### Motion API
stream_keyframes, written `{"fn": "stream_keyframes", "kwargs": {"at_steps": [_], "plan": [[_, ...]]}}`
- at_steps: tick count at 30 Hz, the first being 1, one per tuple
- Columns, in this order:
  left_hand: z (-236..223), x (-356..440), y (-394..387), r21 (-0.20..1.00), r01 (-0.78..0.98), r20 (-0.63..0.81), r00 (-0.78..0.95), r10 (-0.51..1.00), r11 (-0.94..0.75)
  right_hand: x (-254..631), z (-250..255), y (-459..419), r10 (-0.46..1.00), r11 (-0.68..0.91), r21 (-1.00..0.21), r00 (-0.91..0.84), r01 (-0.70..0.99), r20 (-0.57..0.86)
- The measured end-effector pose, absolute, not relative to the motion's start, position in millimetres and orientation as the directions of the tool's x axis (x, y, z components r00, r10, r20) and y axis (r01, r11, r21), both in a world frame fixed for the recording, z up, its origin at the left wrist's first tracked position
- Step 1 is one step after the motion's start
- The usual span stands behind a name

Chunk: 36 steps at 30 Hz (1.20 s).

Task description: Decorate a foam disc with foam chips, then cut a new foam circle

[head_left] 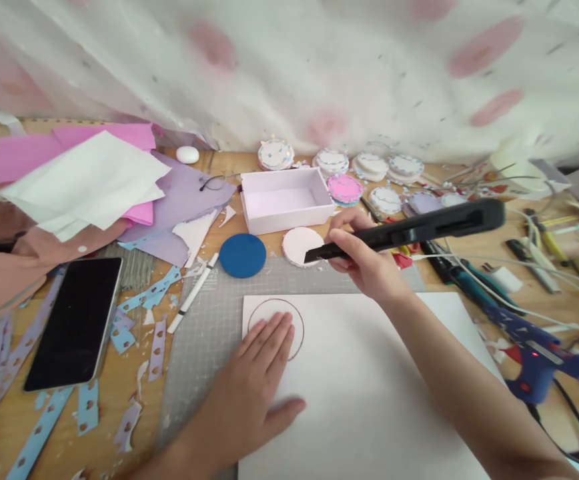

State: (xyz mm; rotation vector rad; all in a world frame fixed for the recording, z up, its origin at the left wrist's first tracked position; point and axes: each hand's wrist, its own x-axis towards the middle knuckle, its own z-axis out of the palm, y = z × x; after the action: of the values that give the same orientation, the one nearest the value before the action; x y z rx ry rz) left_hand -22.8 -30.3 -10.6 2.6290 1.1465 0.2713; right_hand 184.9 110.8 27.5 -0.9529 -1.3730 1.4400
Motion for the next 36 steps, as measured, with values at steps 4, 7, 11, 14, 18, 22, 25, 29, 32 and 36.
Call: {"fn": "stream_keyframes", "kwargs": {"at_steps": [4,7,11,14,18,22,25,29,32,36], "plan": [[-3,-29,-28,0.434,0.688,0.094,0.608,0.789,-0.582,209,21,89,0.968,0.160,-0.977,-0.218,0.143,0.127],[5,-36,-23,0.538,0.735,0.103,0.427,0.898,-0.411,216,1,69,0.947,0.306,-0.860,-0.221,0.407,0.232],[9,-43,-10,0.771,0.634,-0.023,0.107,0.994,-0.051,211,-15,53,0.917,0.385,-0.762,-0.305,0.520,0.256],[12,-46,-3,0.897,0.406,-0.174,-0.045,0.984,0.177,204,-7,46,0.919,0.374,-0.778,-0.315,0.505,0.237],[29,-45,-6,0.917,0.297,-0.255,-0.081,0.963,0.268,199,20,33,0.913,0.391,-0.797,-0.302,0.461,0.273],[62,-42,-25,0.919,0.035,-0.393,0.015,0.919,0.392,197,55,9,0.897,0.441,-0.785,-0.212,0.434,0.387],[89,-40,-46,0.945,-0.057,-0.324,-0.007,0.946,0.323,199,82,-16,0.855,0.503,-0.754,-0.116,0.423,0.505],[112,-40,-73,0.962,-0.025,-0.274,-0.036,0.961,0.273,203,105,-41,0.754,0.617,-0.689,-0.034,0.380,0.656],[117,-40,-87,0.969,-0.002,-0.249,-0.033,0.968,0.249,206,109,-48,0.694,0.693,-0.650,-0.043,0.312,0.719],[113,-41,-93,0.968,0.027,-0.250,-0.035,0.968,0.251,207,107,-50,0.680,0.713,-0.641,-0.055,0.283,0.732]]}}
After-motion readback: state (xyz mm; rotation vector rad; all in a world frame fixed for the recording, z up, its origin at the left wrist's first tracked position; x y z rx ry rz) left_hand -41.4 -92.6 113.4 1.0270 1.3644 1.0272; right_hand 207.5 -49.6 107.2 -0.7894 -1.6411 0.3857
